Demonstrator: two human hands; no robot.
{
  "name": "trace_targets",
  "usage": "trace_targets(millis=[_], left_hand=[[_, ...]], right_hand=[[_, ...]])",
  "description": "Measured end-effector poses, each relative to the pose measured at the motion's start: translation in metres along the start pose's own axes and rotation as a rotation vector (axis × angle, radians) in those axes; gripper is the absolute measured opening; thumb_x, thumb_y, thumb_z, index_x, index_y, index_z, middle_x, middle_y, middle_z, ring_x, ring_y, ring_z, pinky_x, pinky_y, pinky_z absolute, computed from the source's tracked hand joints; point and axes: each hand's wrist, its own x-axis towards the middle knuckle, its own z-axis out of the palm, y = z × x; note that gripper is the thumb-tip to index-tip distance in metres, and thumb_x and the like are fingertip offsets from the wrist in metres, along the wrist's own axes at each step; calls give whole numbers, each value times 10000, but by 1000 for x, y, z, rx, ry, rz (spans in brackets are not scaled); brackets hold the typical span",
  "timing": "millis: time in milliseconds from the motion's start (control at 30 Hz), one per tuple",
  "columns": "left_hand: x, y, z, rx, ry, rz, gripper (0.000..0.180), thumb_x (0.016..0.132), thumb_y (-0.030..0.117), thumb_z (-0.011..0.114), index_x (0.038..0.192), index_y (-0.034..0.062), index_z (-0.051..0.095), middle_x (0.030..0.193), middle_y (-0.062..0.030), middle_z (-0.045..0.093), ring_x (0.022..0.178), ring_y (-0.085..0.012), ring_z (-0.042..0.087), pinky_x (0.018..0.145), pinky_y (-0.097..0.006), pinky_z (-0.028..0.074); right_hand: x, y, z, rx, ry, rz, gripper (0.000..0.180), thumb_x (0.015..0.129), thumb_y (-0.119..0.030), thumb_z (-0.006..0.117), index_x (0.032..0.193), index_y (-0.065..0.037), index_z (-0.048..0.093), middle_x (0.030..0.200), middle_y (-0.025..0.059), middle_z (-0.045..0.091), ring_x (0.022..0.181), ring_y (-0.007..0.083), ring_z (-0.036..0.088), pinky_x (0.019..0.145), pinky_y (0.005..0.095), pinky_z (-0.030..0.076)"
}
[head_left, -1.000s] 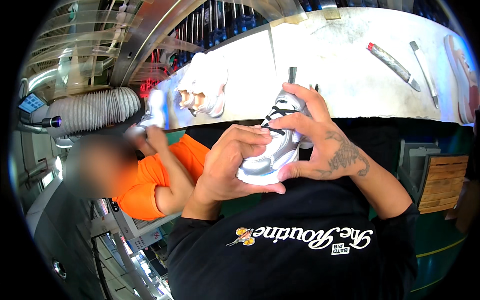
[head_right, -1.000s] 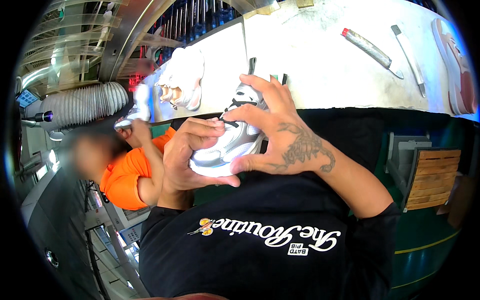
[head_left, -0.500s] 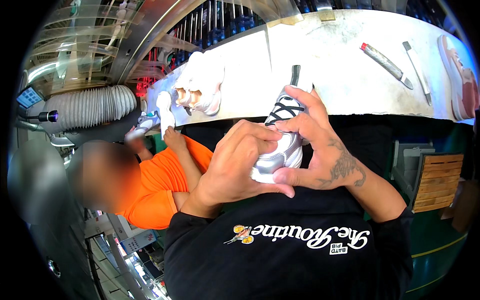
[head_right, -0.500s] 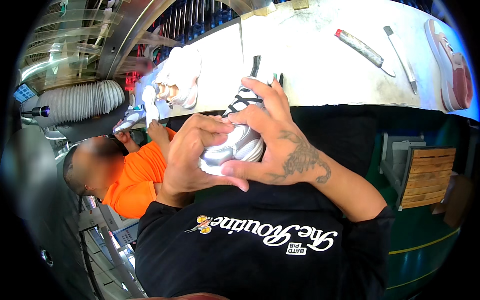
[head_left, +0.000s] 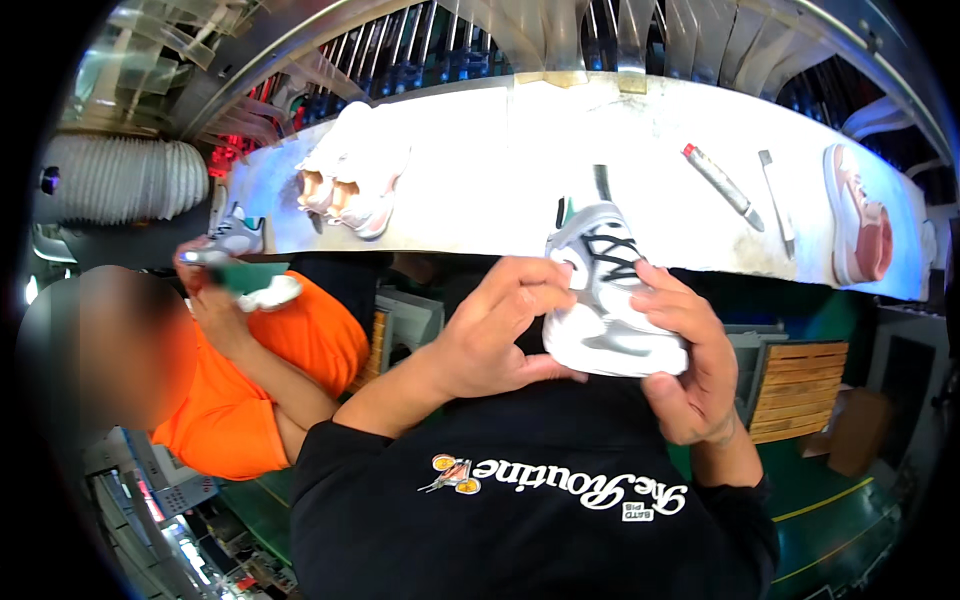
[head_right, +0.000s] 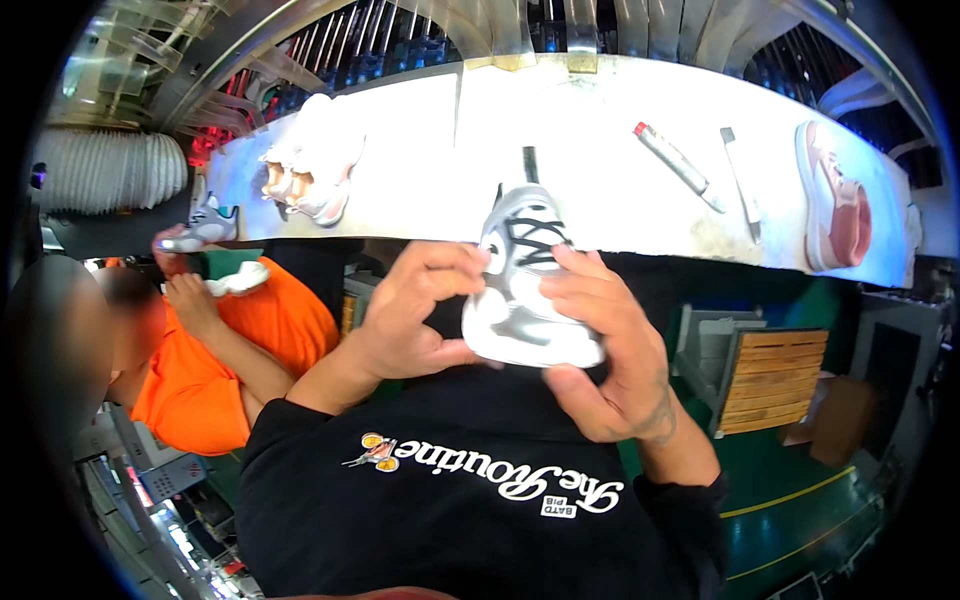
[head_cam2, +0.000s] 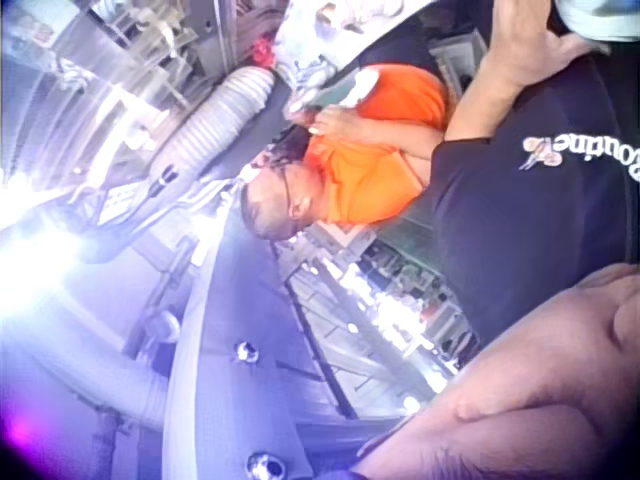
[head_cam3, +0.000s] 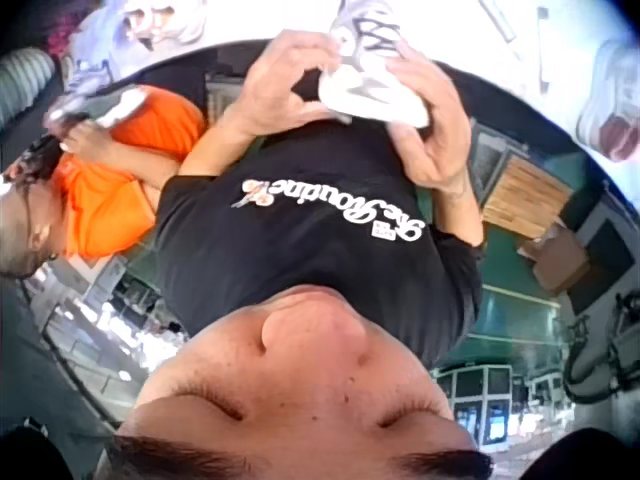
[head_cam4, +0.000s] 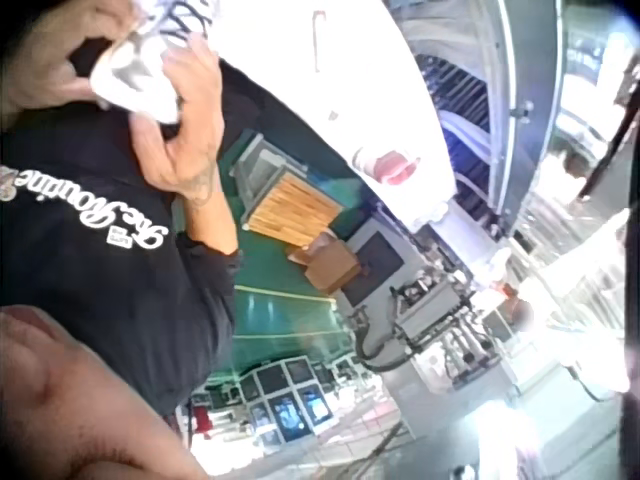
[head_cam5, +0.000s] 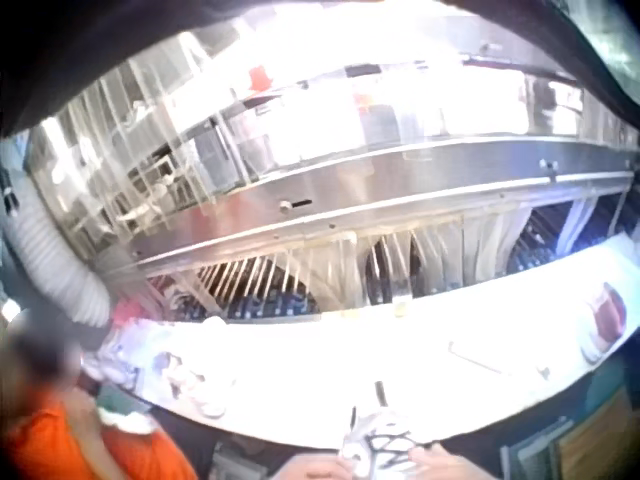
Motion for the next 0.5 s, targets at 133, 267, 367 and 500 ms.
trace_targets(millis=[133,267,367,500], left_hand=[[-22,-9,43,-36,161,-1,568,657,92,1019,1133,53,711,1131,-104,682,1028,-325,699,898,-421,596],[-22,1,56,-56,251,76,547,677,120,1024,1128,71,719,1116,-95,675,981,-301,689,892,-413,600],[-23,0,57,-71,268,77,543,673,131,1020,1115,69,710,1097,-99,658,971,-308,672,840,-418,579],[-21,-6,49,-60,220,0,591,630,136,1019,1114,55,690,1075,-108,634,964,-341,655,816,-449,559]], right_hand=[[-13,8,-1,-110,107,-7,496,891,-315,898,1225,-14,688,1227,185,734,1300,435,697,1201,616,453],[-15,7,4,-155,71,-10,563,838,-375,964,1177,-12,701,1215,185,737,1287,434,706,1157,594,510],[-12,0,6,-177,39,23,580,817,-351,974,1199,-9,701,1265,213,728,1318,444,687,1156,567,514],[-6,-12,-5,-197,-49,154,646,784,-300,982,1287,-1,707,1458,281,648,1400,458,629,1176,521,492]])
